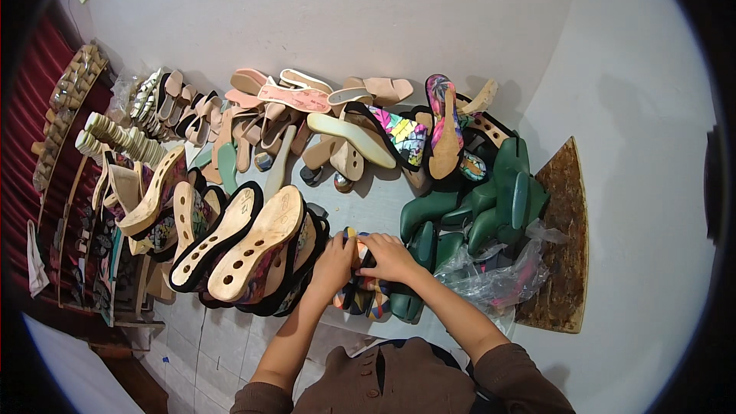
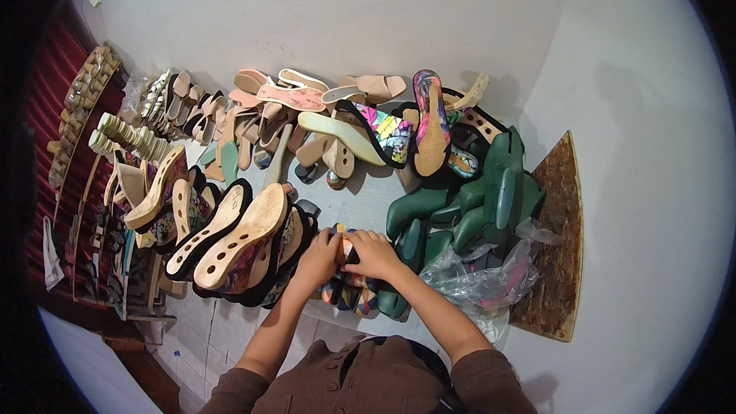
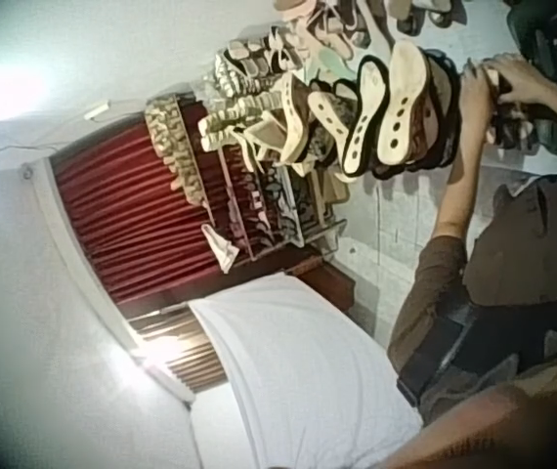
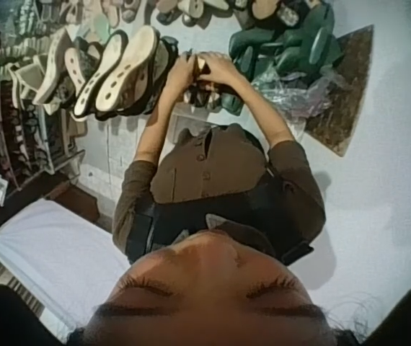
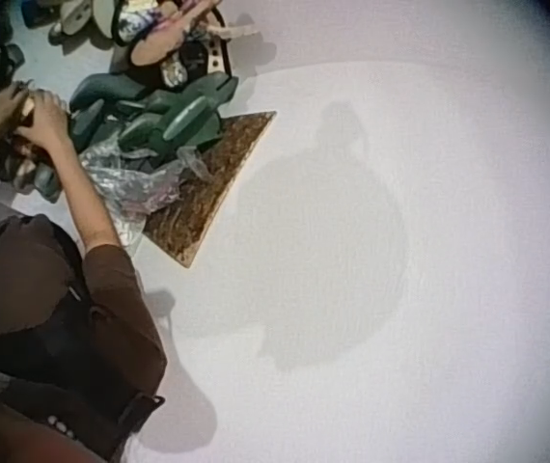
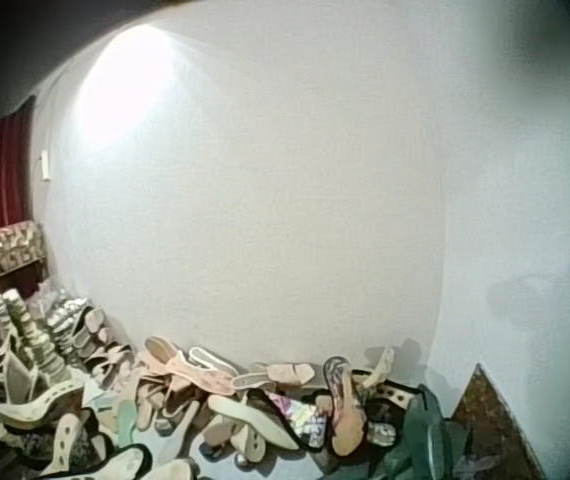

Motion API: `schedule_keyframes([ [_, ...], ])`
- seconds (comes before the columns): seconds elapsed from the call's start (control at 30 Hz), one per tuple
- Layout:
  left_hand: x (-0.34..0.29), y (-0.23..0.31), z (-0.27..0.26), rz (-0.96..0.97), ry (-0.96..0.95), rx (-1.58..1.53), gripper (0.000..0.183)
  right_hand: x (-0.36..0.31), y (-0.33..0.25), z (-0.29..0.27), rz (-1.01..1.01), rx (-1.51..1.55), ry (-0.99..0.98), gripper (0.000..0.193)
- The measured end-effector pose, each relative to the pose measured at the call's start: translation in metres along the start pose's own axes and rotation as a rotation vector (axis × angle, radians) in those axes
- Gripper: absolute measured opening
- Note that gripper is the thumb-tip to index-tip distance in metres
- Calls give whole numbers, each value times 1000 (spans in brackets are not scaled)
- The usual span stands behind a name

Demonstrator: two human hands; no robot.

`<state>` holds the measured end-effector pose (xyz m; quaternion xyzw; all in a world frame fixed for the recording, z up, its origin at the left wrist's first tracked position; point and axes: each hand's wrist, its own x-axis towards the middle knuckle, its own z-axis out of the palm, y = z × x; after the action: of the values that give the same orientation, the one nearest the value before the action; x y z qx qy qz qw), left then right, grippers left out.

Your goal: Organizing and sorting various shoe components including heels, soles, and uppers on a workbench.

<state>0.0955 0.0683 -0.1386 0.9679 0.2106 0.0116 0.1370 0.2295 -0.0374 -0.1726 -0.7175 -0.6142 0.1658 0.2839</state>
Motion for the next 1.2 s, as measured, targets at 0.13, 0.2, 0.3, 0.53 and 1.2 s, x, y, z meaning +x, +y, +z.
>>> schedule_keyframes([
  [0.13,3,6,-6,-3,-7,29,62,2,3,-5,-26,122,26,66],
  [0.2,5,6,-8,-8,-81,79,64,4,5,-9,-31,184,37,62],
  [0.3,9,1,-5,-28,-102,41,61,8,5,-14,5,270,4,59],
  [0.53,9,8,-7,-129,-52,-130,55,8,8,-5,29,320,-37,47],
  [1.2,-34,32,12,-376,182,-299,72,-13,4,7,36,350,119,54],
])
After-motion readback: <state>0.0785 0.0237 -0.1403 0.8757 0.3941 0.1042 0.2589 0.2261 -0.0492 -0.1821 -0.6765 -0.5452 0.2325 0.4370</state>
